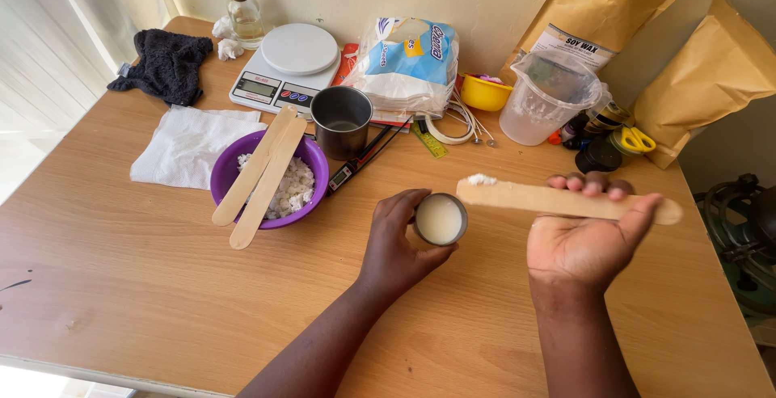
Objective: Preparing a small candle by scraping wax into a jar, cleaning the container, and stirring the mixture with a wooden stick.
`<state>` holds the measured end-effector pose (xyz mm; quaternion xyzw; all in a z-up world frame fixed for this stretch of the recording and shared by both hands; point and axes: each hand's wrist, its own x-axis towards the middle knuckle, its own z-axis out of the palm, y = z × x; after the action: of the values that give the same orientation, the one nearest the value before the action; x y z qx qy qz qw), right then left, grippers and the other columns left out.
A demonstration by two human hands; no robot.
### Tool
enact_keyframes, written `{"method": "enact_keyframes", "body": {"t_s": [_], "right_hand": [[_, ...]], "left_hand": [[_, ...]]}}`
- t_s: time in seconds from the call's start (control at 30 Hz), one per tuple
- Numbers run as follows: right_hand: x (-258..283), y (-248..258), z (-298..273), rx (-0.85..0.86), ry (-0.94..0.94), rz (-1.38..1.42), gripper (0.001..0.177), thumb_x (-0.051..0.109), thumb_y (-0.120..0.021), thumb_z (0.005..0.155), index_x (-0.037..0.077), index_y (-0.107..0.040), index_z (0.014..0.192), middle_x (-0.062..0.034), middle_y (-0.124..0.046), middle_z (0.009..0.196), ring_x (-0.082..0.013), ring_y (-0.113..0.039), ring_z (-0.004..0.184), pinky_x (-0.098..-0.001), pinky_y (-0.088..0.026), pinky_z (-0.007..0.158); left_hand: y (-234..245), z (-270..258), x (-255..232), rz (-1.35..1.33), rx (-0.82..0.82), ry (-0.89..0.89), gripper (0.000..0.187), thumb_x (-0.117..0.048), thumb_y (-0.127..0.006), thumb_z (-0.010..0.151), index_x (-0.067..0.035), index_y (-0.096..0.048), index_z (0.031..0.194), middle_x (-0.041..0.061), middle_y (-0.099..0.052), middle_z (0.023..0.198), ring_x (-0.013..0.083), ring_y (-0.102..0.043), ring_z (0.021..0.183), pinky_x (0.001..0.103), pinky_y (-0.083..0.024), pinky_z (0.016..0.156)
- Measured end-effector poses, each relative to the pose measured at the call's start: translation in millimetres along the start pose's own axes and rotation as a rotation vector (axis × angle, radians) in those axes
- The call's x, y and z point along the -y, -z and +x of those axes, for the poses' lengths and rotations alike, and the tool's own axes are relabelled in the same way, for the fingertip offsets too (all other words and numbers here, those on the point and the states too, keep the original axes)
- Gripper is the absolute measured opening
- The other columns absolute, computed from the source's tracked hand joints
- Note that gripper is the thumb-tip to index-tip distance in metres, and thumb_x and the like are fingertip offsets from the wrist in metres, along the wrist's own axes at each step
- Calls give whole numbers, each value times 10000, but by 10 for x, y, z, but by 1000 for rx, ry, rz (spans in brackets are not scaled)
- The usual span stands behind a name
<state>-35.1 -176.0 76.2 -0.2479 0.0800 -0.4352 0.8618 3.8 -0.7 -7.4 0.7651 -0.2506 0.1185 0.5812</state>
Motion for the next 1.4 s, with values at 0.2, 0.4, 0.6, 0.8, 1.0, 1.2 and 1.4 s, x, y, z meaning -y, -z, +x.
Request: {"method": "enact_keyframes", "body": {"t_s": [0.2, 0.4, 0.6, 0.8, 1.0, 1.2, 1.4], "right_hand": [[-353, 755, 618, -93, -285, -157, 385, 616, -421, 858, 261, -567, 821, 19, -637, 851, -160, -533, 713, -333, -445, 663], [-379, 312, 193, 20, -262, -179, 385, 558, -421, 911, 200, -553, 858, -32, -591, 831, -142, -453, 600, -288, -417, 601], [-485, 293, 20, 11, -237, -312, 383, 559, -369, 940, 212, -526, 907, -34, -616, 874, -131, -449, 568, -262, -404, 582], [-513, 452, -8, 29, -35, -504, 377, 550, -377, 970, 197, -503, 934, -46, -586, 809, -112, -471, 558, -238, -424, 571], [-510, 508, 61, 82, 24, -606, 404, 538, -352, 998, 158, -488, 978, -60, -559, 792, -105, -515, 630, -248, -487, 590], [-563, 702, 238, 75, -63, -571, 376, 519, -368, 1007, 167, -502, 1008, -62, -592, 820, -113, -565, 662, -263, -523, 635], [-661, 854, 322, 45, -250, -435, 295, 480, -467, 980, 192, -512, 1026, -70, -644, 922, -138, -616, 694, -285, -549, 712]], "left_hand": [[-38, 16, 62, -143, -165, 206, 699, -284, -903, 516, -43, -646, 1119, 109, -654, 1038, 276, -614, 959, 303, -553, 760], [42, 61, 26, -49, -173, 274, 706, -299, -890, 538, -22, -627, 1132, 136, -639, 1072, 330, -590, 1023, 336, -559, 793], [-21, 51, 4, 72, -119, 234, 674, -280, -855, 570, -13, -628, 1146, 142, -635, 1102, 335, -583, 1060, 359, -544, 815], [65, 48, -61, 59, 77, 331, 721, -285, -846, 576, 6, -594, 1186, 140, -632, 1126, 333, -566, 1116, 361, -507, 901], [110, 31, -155, 86, 188, 350, 725, -249, -841, 586, 14, -570, 1204, 150, -616, 1155, 337, -546, 1148, 364, -485, 941], [77, 8, -36, 79, 202, 322, 895, -294, -882, 514, 36, -515, 1262, 197, -576, 1208, 391, -512, 1169, 404, -463, 973], [100, -33, -31, 97, 150, 321, 979, -368, -885, 524, 52, -473, 1305, 220, -533, 1266, 423, -478, 1196, 446, -436, 999]]}}
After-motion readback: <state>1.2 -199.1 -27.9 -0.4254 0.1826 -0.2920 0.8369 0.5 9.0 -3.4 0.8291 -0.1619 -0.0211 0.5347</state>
